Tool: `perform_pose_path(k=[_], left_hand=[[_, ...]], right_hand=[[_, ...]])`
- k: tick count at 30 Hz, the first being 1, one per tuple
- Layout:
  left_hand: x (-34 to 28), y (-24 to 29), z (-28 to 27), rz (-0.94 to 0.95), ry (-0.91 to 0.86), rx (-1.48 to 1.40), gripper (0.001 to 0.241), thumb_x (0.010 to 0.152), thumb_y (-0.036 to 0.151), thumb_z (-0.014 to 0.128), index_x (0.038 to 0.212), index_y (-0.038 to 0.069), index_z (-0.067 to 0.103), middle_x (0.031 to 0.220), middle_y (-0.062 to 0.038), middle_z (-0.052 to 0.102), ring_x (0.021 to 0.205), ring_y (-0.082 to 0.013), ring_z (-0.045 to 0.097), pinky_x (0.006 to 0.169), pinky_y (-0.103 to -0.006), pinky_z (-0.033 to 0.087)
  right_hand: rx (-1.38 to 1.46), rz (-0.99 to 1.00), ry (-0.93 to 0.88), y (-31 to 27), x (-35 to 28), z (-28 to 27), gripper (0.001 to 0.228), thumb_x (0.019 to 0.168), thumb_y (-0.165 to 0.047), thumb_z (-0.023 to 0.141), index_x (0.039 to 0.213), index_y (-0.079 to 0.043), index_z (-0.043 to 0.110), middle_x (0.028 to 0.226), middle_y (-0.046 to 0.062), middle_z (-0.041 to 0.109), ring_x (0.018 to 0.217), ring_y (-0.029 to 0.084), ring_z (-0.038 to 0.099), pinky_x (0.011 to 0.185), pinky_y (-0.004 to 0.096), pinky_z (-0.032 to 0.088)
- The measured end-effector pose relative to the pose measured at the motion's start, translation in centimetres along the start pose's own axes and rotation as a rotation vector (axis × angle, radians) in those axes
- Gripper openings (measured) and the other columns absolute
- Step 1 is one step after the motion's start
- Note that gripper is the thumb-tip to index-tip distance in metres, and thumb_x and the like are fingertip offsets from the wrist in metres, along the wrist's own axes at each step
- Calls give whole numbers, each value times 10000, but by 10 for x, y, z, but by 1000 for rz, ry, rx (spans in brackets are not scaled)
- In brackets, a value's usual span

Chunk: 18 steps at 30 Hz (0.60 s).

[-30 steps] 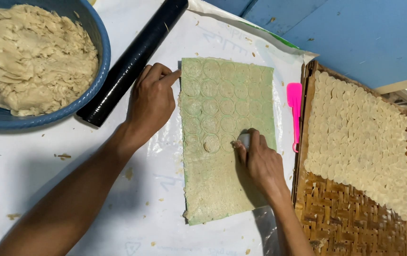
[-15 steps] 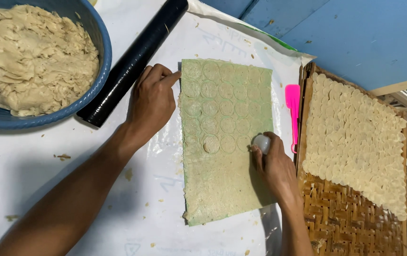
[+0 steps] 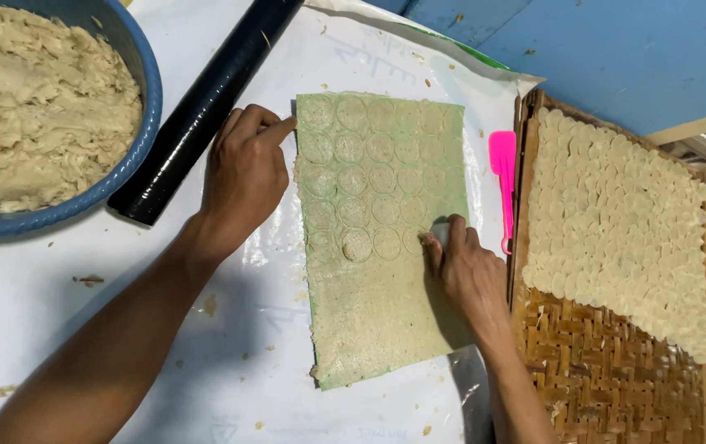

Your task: Rolling out dough into a thin sheet and using a circular cutter to create uniform dough circles.

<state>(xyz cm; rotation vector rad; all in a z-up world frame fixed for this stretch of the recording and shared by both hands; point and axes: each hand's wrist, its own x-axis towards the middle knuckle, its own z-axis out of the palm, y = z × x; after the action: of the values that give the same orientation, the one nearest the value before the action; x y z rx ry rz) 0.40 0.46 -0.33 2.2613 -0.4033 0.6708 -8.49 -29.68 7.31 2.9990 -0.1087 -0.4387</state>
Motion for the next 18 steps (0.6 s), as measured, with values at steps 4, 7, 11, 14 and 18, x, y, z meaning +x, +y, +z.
perform_pose_path(k=[4, 7, 11, 14, 18], left_hand=[[-3, -4, 4, 1, 3, -3, 364, 862, -161, 587, 1147, -34, 775, 933, -121, 610, 831, -284, 621, 772, -377, 476], [-4, -5, 4, 3, 8, -2, 368, 865, -153, 584, 1154, -23, 771, 936, -117, 609, 833, -281, 623, 777, -378, 478], [-6, -6, 7, -13, 4, -8, 375, 866, -140, 585, 1163, -7, 772, 938, -109, 607, 848, -277, 626, 785, -376, 481], [-5, -6, 7, -11, 7, -8, 378, 864, -138, 587, 1162, -2, 774, 939, -106, 606, 854, -275, 625, 790, -374, 481], [-4, -6, 7, -16, 1, 3, 377, 862, -142, 601, 1168, -3, 773, 946, -107, 614, 860, -275, 628, 794, -377, 483]], right_hand=[[29, 44, 5, 5, 2, 8, 463, 1090, -472, 285, 1337, -97, 397, 1004, 240, 642, 869, 564, 711, 794, 651, 562], [203, 53, -71, 10, -7, -6, 447, 1048, -481, 345, 1363, -167, 384, 1023, 266, 682, 924, 587, 691, 827, 679, 531], [365, 225, 71, 26, -19, -13, 440, 1092, -409, 313, 1399, -100, 373, 1026, 345, 672, 943, 620, 666, 814, 703, 507], [360, 189, 76, 26, -21, -11, 439, 1074, -388, 374, 1394, -88, 381, 1094, 370, 648, 955, 634, 656, 827, 714, 501], [310, 118, 64, 25, -16, -9, 453, 1045, -356, 448, 1402, -79, 408, 1192, 361, 624, 978, 629, 654, 849, 709, 504]])
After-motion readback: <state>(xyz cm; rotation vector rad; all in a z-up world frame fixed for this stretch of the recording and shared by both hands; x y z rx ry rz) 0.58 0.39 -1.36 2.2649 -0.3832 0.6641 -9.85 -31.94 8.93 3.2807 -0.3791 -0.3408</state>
